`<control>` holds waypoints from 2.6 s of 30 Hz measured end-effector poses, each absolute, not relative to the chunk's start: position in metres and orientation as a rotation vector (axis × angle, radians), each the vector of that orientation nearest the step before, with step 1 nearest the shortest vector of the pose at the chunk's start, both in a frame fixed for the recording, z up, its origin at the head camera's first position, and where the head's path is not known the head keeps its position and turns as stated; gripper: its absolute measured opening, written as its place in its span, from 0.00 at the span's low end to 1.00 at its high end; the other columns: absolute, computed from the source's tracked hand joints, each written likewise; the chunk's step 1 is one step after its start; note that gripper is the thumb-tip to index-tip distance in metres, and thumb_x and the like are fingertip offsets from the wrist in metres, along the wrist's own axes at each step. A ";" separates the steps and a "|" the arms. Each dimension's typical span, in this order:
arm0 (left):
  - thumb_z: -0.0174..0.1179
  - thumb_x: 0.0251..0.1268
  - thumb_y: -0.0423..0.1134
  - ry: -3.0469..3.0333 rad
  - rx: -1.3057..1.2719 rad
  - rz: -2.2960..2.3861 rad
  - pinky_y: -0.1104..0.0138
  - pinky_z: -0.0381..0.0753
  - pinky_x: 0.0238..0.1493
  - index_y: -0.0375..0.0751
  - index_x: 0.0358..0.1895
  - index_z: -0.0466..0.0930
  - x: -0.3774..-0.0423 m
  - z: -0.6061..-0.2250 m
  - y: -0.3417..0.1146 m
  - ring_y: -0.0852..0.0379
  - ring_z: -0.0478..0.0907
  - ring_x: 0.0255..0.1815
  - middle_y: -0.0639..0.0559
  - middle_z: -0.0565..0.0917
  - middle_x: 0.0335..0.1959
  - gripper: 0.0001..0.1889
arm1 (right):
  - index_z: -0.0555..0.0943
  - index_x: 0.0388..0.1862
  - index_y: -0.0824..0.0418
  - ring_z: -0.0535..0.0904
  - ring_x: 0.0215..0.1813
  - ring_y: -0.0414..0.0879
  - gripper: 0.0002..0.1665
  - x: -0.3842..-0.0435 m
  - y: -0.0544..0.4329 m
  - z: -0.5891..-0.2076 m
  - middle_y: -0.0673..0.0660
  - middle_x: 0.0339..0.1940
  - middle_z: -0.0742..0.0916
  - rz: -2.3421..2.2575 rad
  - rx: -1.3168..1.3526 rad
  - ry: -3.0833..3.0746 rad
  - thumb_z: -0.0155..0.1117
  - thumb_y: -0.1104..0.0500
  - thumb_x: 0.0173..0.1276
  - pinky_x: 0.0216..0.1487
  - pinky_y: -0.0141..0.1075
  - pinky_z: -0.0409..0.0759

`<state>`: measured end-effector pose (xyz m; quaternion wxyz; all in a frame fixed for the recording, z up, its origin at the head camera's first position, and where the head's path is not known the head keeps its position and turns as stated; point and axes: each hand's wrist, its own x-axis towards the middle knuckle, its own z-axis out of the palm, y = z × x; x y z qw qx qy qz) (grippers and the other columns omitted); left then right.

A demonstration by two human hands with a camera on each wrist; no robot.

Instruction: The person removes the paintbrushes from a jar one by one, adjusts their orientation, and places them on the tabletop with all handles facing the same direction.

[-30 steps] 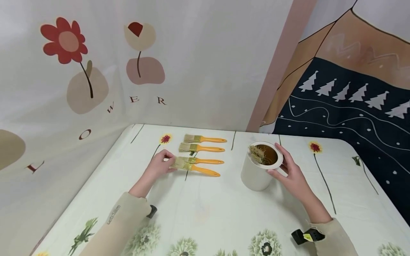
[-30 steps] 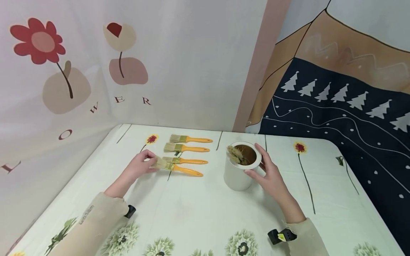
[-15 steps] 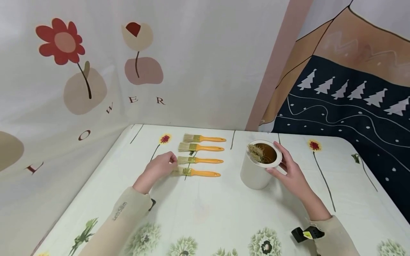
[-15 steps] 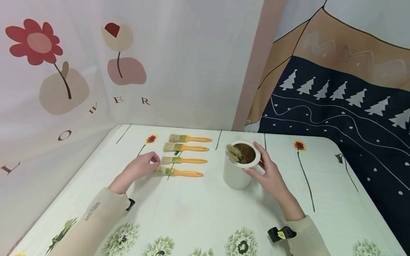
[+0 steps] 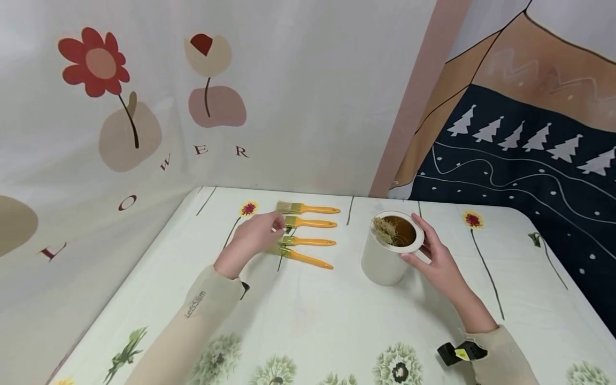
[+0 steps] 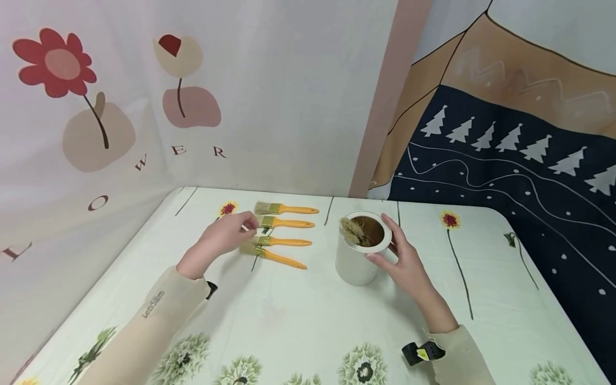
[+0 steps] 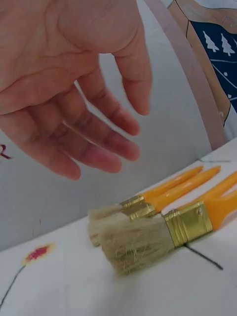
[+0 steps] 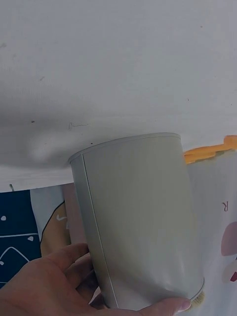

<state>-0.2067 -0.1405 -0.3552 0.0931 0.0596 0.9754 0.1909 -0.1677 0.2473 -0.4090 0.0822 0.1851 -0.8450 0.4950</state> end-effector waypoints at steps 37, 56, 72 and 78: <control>0.68 0.63 0.42 2.889 0.387 0.390 0.58 0.83 0.48 0.46 0.51 0.82 -0.209 -0.372 -0.134 0.53 0.80 0.49 0.51 0.84 0.51 0.15 | 0.51 0.82 0.49 0.58 0.67 0.13 0.50 -0.167 0.247 -0.408 0.64 0.80 0.61 1.472 0.537 -2.534 0.66 0.63 0.69 0.60 0.09 0.63; 0.64 0.68 0.36 2.527 1.091 1.462 0.63 0.84 0.56 0.41 0.53 0.81 -0.206 -0.354 -0.015 0.56 0.83 0.52 0.50 0.85 0.52 0.12 | 0.50 0.82 0.50 0.58 0.66 0.13 0.50 -0.167 0.246 -0.410 0.64 0.81 0.61 1.457 0.534 -2.539 0.66 0.63 0.69 0.59 0.09 0.63; 0.67 0.65 0.39 2.887 1.270 1.198 0.77 0.81 0.49 0.46 0.39 0.81 -0.194 -0.355 0.015 0.63 0.82 0.43 0.56 0.85 0.39 0.04 | 0.50 0.82 0.51 0.59 0.65 0.13 0.50 -0.166 0.245 -0.410 0.67 0.79 0.62 1.446 0.551 -2.519 0.66 0.65 0.69 0.59 0.08 0.63; 0.66 0.66 0.37 2.881 1.282 1.380 0.77 0.80 0.54 0.45 0.37 0.81 -0.192 -0.349 0.009 0.60 0.79 0.48 0.53 0.79 0.43 0.03 | 0.50 0.82 0.49 0.58 0.64 0.12 0.51 -0.165 0.244 -0.409 0.66 0.79 0.62 1.431 0.524 -2.546 0.67 0.63 0.69 0.58 0.08 0.63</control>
